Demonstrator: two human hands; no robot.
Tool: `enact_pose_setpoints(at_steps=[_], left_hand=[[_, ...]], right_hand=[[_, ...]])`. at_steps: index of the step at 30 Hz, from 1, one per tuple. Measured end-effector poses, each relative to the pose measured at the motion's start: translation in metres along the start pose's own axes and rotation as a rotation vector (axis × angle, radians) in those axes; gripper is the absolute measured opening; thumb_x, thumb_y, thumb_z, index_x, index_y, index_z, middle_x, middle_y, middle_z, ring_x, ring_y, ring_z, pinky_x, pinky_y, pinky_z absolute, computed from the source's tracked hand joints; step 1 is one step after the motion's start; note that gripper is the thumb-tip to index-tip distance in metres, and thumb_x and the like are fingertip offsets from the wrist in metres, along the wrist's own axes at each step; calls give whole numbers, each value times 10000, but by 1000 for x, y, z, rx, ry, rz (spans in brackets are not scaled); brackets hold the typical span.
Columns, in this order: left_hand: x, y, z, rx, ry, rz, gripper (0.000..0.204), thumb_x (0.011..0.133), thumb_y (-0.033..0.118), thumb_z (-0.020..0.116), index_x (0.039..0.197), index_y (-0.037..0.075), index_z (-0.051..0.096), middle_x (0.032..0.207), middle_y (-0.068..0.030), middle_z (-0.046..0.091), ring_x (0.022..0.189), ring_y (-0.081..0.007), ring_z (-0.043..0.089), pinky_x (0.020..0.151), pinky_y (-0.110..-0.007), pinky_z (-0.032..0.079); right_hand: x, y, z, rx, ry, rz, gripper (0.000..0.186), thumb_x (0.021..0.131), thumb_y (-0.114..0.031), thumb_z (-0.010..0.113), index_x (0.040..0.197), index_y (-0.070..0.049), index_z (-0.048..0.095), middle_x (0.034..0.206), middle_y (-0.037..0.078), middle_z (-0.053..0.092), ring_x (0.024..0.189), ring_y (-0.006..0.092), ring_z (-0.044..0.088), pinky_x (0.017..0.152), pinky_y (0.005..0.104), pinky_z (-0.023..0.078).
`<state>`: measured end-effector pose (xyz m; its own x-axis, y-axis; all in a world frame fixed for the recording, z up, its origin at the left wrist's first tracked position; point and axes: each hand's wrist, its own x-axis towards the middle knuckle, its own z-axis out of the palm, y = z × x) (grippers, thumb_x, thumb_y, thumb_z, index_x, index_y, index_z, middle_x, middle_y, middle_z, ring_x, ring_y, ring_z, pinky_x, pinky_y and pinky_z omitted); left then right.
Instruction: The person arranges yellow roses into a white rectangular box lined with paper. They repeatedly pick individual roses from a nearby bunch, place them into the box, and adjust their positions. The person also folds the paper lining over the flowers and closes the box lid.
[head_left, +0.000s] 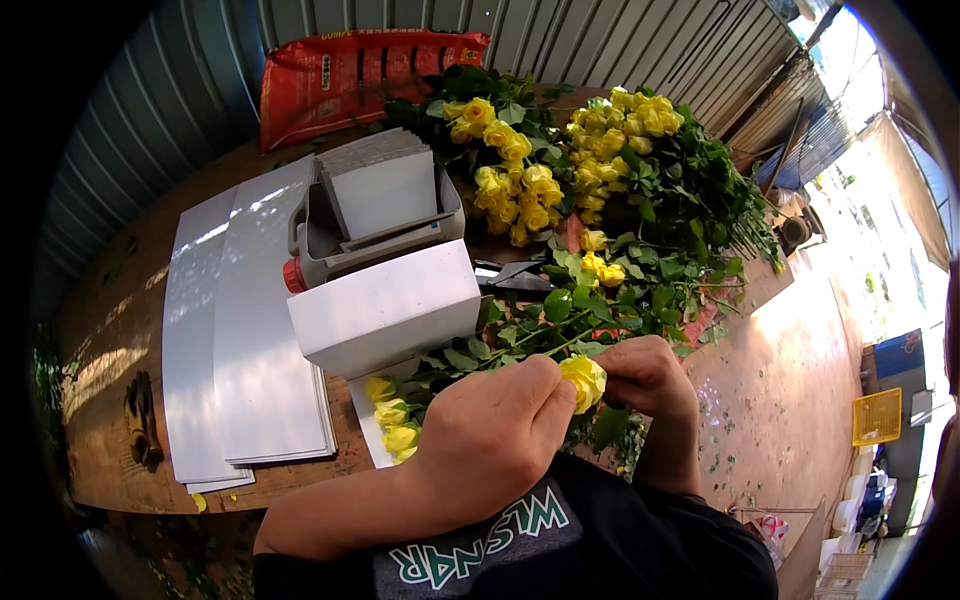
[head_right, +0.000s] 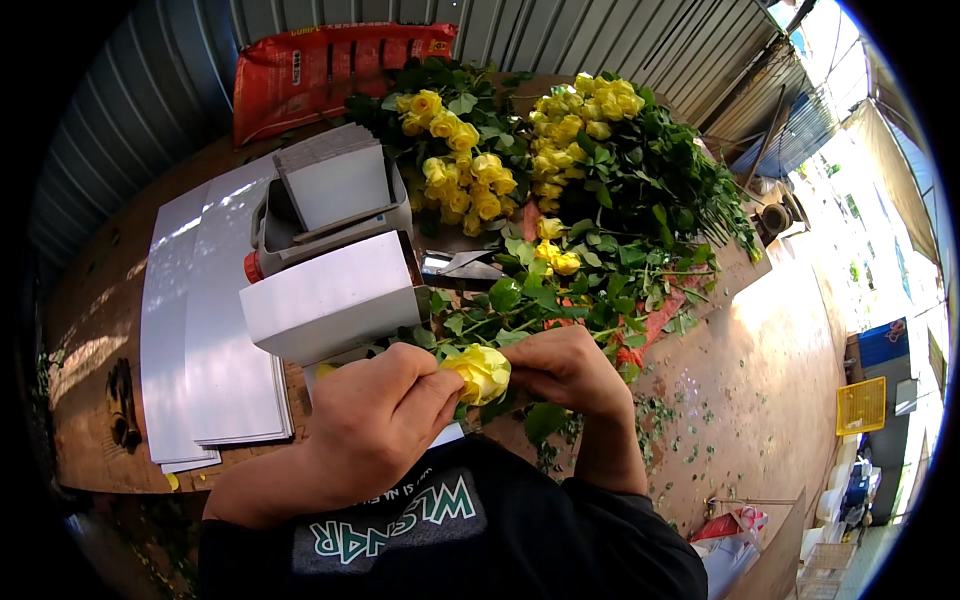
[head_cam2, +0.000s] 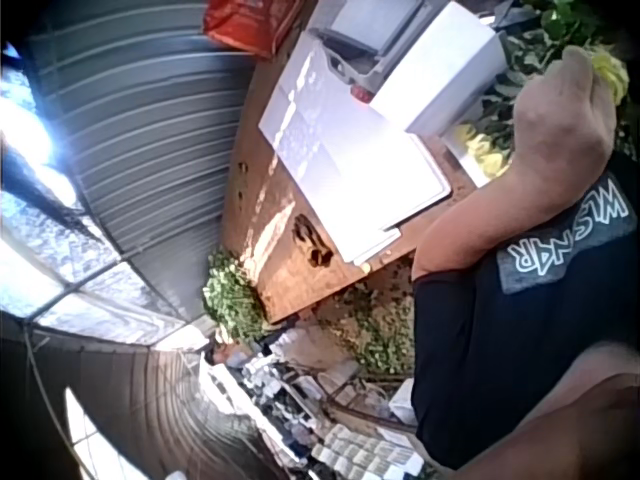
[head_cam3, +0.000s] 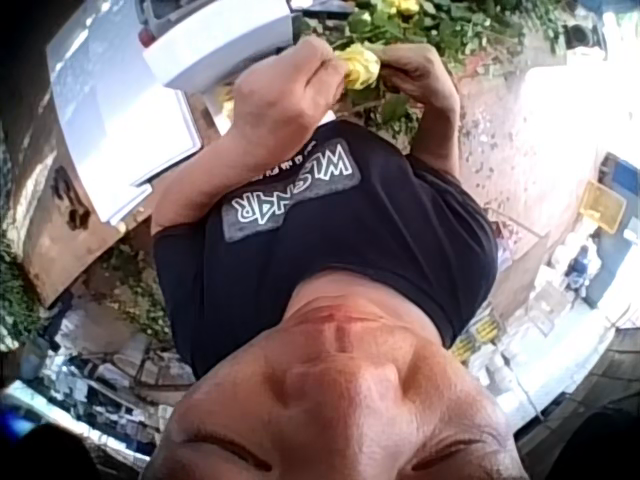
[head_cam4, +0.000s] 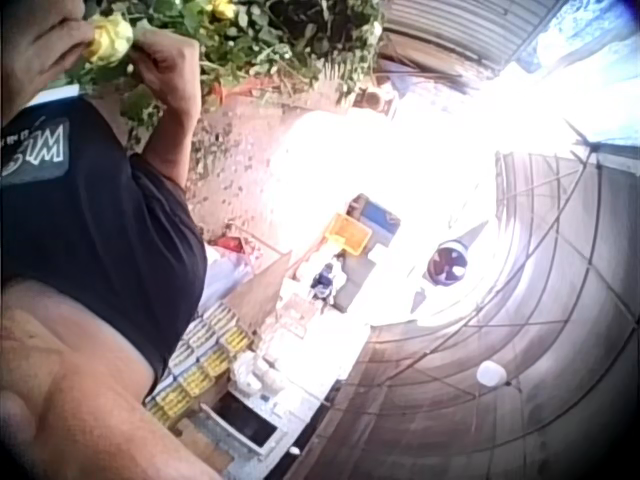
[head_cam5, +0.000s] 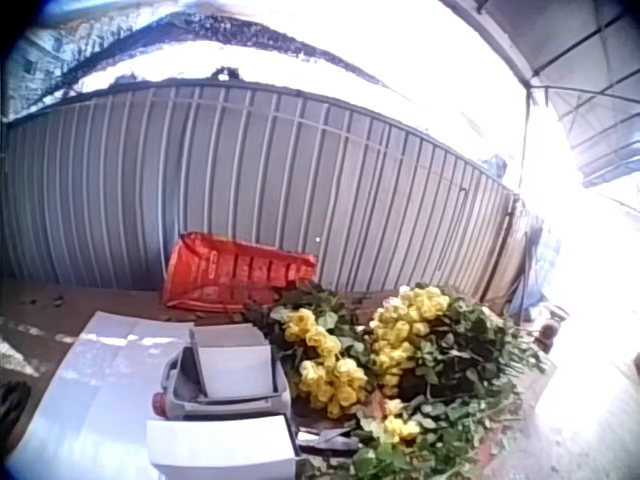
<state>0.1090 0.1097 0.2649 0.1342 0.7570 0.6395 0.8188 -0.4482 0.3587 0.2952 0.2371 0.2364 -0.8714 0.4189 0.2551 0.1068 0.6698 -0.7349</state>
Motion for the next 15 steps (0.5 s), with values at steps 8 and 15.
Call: enact_pose_setpoints(at_steps=[8,15], left_hand=[[-2,-2,3,-109,29,-51,205,611,26,693,792,49,599,745,-37,478,528,-128,505,436,-248,398],[-4,-15,-74,-768,-374,-473,102,654,18,682,728,58,624,784,-10,443,514,-22,375,441,-175,273]], right_hand=[[0,-2,-2,-20,2,8,261,634,50,642,884,-25,634,716,106,623,651,227,629,583,276,474],[-11,11,-12,45,93,-30,253,608,83,619,845,-5,628,727,99,639,668,216,643,613,262,487]])
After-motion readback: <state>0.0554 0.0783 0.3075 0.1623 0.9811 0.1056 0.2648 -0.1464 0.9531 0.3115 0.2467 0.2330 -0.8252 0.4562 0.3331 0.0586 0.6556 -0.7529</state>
